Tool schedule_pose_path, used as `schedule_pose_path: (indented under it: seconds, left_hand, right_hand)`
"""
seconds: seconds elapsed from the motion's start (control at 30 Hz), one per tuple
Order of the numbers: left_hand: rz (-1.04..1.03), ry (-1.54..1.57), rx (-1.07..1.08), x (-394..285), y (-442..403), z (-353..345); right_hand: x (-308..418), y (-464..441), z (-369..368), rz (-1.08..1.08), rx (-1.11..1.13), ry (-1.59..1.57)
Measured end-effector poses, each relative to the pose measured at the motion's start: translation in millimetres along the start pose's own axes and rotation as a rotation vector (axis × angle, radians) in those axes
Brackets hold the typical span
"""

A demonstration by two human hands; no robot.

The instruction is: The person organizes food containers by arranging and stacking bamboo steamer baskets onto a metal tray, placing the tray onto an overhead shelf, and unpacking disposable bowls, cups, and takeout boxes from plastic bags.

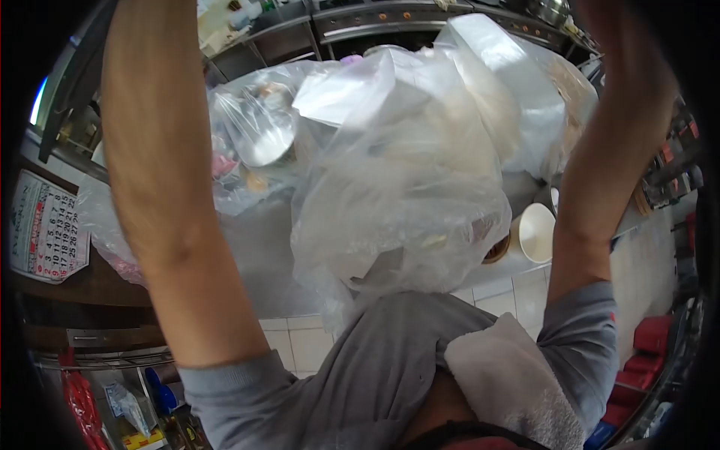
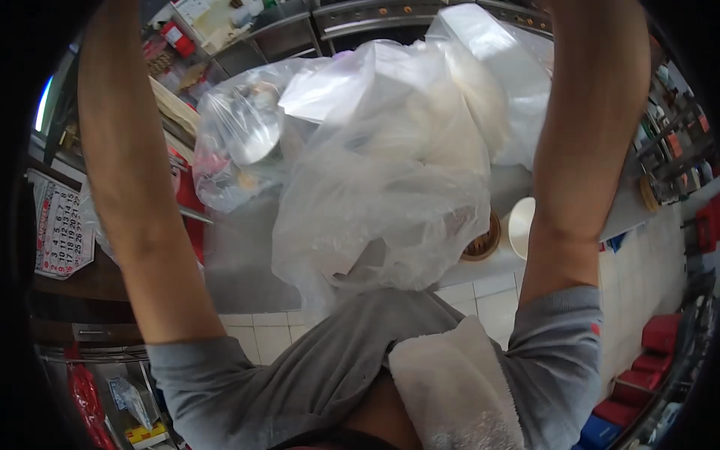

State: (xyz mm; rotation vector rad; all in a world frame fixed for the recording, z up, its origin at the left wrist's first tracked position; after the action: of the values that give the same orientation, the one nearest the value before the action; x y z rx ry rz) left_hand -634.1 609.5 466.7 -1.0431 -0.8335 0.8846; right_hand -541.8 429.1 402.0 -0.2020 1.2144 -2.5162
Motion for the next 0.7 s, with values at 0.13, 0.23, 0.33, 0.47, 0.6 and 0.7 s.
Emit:
schedule_pose_path:
  seconds: [0.13,0.23,0.33,0.47,0.6,0.7]
  left_hand:
    - [-0.012,0.813,0.831,-80.7,124.0,-7.3]
    - [0.333,1.416,1.395,-134.1,244.4,-54.0]
    - [0.637,0.93,1.262,-130.6,348.6,-110.8]
    - [0.932,0.121,1.424,-38.2,374.8,-133.2]
    - [0.568,-0.406,0.838,19.2,252.0,-106.6]
    - [0.546,-0.312,0.528,8.7,220.6,-105.1]
  right_hand:
    - [72.0,140.4,-117.4,-0.229,0.632,-0.987]
    - [66.2,215.8,-188.3,-0.58,0.895,-0.482]
    - [25.2,288.2,-205.6,-0.537,0.726,0.206]
    - [-17.4,241.6,-178.6,-0.696,0.574,0.588]
    - [-13.1,168.9,-195.3,-0.694,0.688,0.493]
    - [-3.5,160.4,-269.0,-0.545,0.831,0.027]
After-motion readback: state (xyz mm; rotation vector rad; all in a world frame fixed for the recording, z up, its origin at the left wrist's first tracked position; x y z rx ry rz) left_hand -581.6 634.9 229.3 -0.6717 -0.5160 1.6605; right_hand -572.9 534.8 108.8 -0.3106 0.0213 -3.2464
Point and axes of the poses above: each hand's wrist, its own y-axis away from the middle knuckle, its own z-axis out of the back of the hand, x = y × z, the point moved 5 cm from there along -y, towards the middle knuckle, and after that the axes turned 6 degrees about y, right-handed, at the moved point
